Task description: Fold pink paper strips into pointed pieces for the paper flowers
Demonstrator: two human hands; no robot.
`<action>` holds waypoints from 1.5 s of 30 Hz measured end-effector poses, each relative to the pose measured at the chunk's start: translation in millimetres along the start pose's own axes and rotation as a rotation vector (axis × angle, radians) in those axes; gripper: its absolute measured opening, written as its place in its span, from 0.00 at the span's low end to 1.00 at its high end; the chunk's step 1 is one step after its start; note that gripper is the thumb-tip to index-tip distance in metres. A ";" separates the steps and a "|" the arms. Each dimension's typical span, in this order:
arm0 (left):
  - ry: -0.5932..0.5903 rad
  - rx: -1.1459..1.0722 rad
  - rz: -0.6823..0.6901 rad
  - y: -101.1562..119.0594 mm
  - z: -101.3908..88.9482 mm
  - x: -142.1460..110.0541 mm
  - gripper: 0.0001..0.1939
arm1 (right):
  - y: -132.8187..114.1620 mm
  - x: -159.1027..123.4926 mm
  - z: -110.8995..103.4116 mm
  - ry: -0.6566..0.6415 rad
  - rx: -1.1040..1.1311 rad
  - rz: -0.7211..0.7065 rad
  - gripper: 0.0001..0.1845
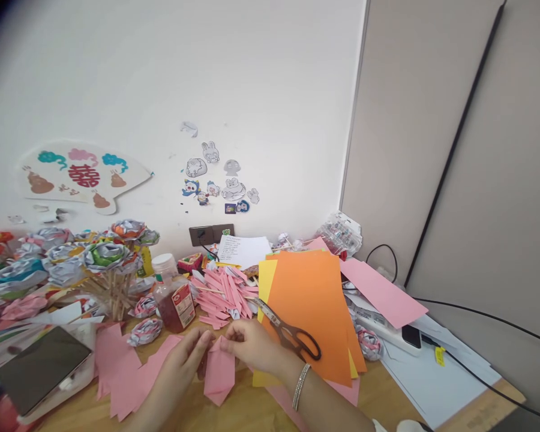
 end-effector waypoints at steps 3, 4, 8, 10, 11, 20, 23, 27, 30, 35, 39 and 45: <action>-0.037 0.071 0.062 7.2 3.4 -3.9 0.15 | 1.8 -0.1 -1.1 0.017 0.016 0.007 0.12; -0.057 0.093 0.069 8.3 5.4 -4.4 0.15 | 2.0 -0.1 -1.8 0.024 0.021 0.004 0.13; -0.077 0.122 0.051 7.9 8.0 -3.7 0.17 | 2.7 0.1 -3.0 0.026 0.049 -0.004 0.14; -0.073 0.120 0.051 7.9 7.1 -3.5 0.17 | 3.1 0.1 -3.0 0.021 0.054 -0.001 0.15; -0.066 0.118 0.056 8.4 6.3 -3.6 0.16 | 3.5 0.1 -3.0 0.020 0.056 0.004 0.15; -0.046 0.138 0.041 9.4 4.1 -4.6 0.14 | -2.5 1.4 -2.6 0.014 0.020 -0.048 0.12; -0.063 0.140 0.044 9.9 5.0 -4.9 0.14 | -4.8 1.6 -2.8 0.017 -0.026 -0.055 0.11; -0.064 0.152 0.059 10.6 5.2 -4.6 0.14 | -6.0 1.7 -3.0 -0.004 -0.124 -0.048 0.11; -0.072 0.152 0.042 10.3 5.6 -4.6 0.15 | -7.1 1.8 -3.5 -0.022 -0.150 -0.070 0.10; -0.086 0.166 0.033 12.3 7.4 -7.4 0.14 | -5.8 1.1 -3.3 -0.094 -0.169 -0.085 0.10; -0.052 0.170 0.038 12.9 6.3 -7.9 0.13 | -4.0 0.8 -3.2 -0.123 -0.200 -0.068 0.10; -0.064 0.143 0.018 8.1 6.1 -4.1 0.14 | 1.4 1.4 -4.0 -0.089 -0.225 -0.048 0.10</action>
Point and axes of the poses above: each hand's wrist, its own x-axis towards the middle knuckle, its own z-axis out of the palm, y = z × x, the point moved 6 cm from there along x, towards the middle knuckle, and after that the axes turned 15 degrees about -z, right-handed, at the moved point
